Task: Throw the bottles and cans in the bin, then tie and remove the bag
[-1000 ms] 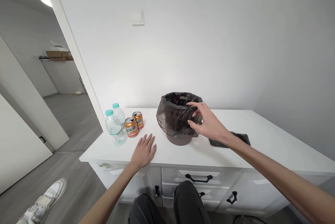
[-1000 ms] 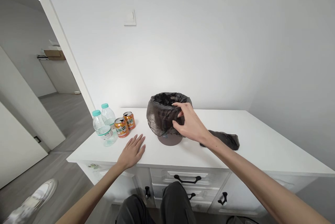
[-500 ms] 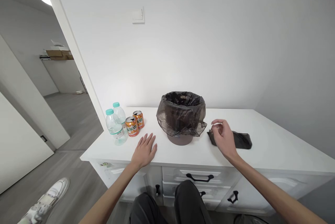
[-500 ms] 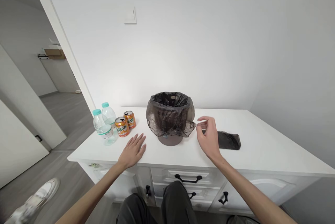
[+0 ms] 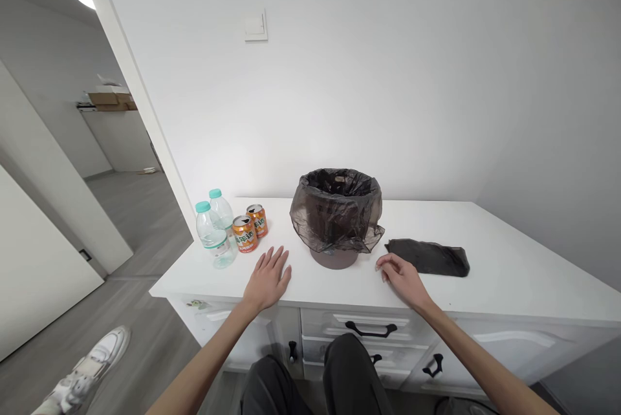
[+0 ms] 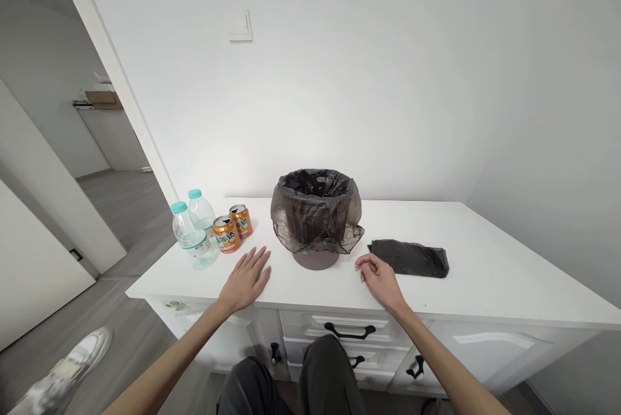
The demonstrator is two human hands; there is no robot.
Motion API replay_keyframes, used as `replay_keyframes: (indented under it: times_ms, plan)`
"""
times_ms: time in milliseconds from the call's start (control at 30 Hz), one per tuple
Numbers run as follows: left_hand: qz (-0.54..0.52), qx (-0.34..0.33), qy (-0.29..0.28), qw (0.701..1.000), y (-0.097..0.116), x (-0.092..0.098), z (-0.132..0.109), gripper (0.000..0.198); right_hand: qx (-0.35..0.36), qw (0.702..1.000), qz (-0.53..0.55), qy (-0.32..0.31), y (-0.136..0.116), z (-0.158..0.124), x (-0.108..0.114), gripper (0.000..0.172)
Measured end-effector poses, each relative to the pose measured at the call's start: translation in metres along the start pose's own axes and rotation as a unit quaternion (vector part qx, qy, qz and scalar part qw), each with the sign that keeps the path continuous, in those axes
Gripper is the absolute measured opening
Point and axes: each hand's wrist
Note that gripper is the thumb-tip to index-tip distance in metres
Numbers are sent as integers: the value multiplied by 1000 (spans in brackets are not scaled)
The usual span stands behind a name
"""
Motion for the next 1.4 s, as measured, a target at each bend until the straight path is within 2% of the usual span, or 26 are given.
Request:
replay_keyframes:
  times_ms: [600, 867, 1400]
  plan:
    - [5, 0, -12, 1000, 0, 3, 1, 58, -14, 1000, -27, 4, -9, -4, -4, 23]
    - [-2, 2, 2, 1000, -1, 2, 0, 56, -14, 999, -37, 5, -17, -4, -4, 24]
    - [-1, 5, -4, 1000, 2, 5, 0, 56, -13, 999, -48, 9, -7, -3, -4, 25]
Point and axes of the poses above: each hand's wrist, its own z-axis towards the middle knuckle, its own x-axis out of the back of the hand, y = z × x, and after that the axes turned 1 degree about x, right-handed
